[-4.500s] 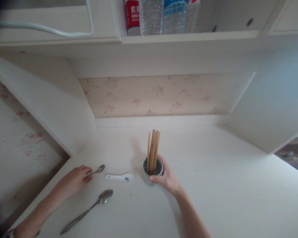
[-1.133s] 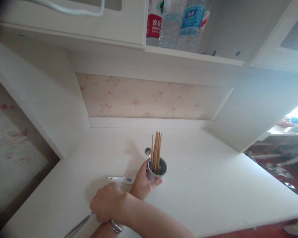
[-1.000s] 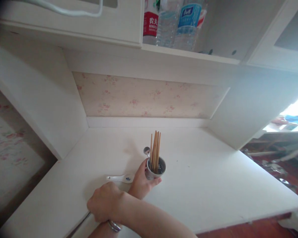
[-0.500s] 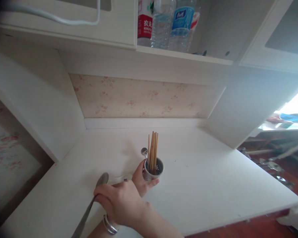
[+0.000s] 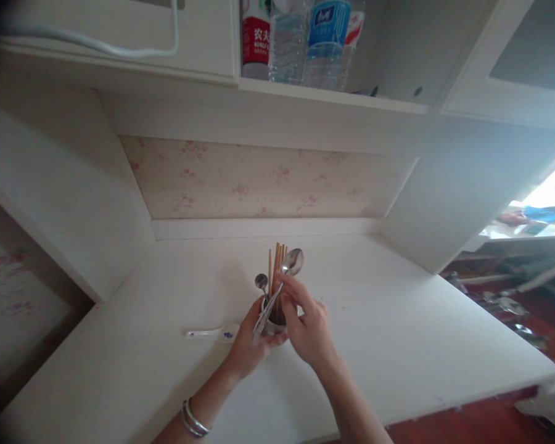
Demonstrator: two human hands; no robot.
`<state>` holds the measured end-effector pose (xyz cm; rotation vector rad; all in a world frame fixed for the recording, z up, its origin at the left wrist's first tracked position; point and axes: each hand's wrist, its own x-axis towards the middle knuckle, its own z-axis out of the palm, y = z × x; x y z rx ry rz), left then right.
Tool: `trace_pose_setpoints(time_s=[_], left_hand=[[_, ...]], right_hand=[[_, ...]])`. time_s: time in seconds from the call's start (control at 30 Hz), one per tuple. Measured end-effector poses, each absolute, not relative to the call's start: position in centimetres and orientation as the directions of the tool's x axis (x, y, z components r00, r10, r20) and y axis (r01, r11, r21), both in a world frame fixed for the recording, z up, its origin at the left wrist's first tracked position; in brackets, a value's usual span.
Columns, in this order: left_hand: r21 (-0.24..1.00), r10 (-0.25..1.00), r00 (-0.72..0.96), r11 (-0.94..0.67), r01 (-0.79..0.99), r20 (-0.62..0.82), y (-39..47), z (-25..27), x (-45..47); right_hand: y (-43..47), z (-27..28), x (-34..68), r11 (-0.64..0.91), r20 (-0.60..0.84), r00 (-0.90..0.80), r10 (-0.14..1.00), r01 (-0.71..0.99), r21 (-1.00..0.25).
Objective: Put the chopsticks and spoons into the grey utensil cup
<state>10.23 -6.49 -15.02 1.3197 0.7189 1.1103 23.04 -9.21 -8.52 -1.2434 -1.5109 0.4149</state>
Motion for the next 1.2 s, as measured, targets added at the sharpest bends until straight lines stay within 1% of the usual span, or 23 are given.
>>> trace_pose_setpoints(time_s=[0.13, 0.27, 0.4, 0.53, 0.67, 0.8, 1.0, 1.1, 1.2], left_hand=[[0.976, 0.929, 0.334, -0.097, -0.194, 0.158, -6.5, -15.5, 10.5], [0.984, 0.942, 0.306, -0.095, -0.150, 0.138, -6.1, -16.2, 10.6], [0.987, 0.939, 0.315, -0.105, -0.124, 0.139, -6.0, -16.3, 10.7], [0.986, 0.941, 0.308, -0.103, -0.129, 0.139, -6.0, -16.1, 10.7], [0.986, 0.937, 0.320, -0.100, -0.137, 0.139, -6.0, -16.2, 10.7], [0.983, 0.936, 0.323, -0.092, -0.157, 0.139, -6.0, -16.2, 10.8], [0.983, 0.937, 0.328, -0.064, -0.172, 0.118, -6.0, -16.0, 10.8], [0.985, 0.938, 0.326, -0.071, -0.159, 0.121, -6.1, -15.8, 10.7], [0.986, 0.932, 0.335, -0.096, -0.139, 0.138, -6.1, -15.5, 10.5]], right_hand=[[-8.4, -9.1, 25.8, 0.284, 0.505, 0.177, 0.845, 0.651, -0.704], [-7.9, -11.0, 27.2, 0.194, 0.473, 0.173, 0.864, 0.752, -0.630], [-8.2, -12.6, 27.1, 0.204, 0.453, 0.097, 0.886, 0.797, -0.569], [-8.6, -13.1, 26.7, 0.236, 0.434, 0.052, 0.899, 0.779, -0.581], [-8.9, -13.3, 26.4, 0.268, 0.431, 0.038, 0.902, 0.732, -0.627], [-9.0, -13.4, 26.2, 0.285, 0.434, 0.067, 0.898, 0.662, -0.693], [-9.5, -13.6, 26.2, 0.272, 0.351, 0.071, 0.934, 0.496, -0.825], [-10.1, -14.5, 26.3, 0.245, 0.305, 0.124, 0.944, 0.350, -0.904], [-10.6, -16.1, 26.2, 0.277, 0.291, 0.169, 0.942, 0.103, -0.955]])
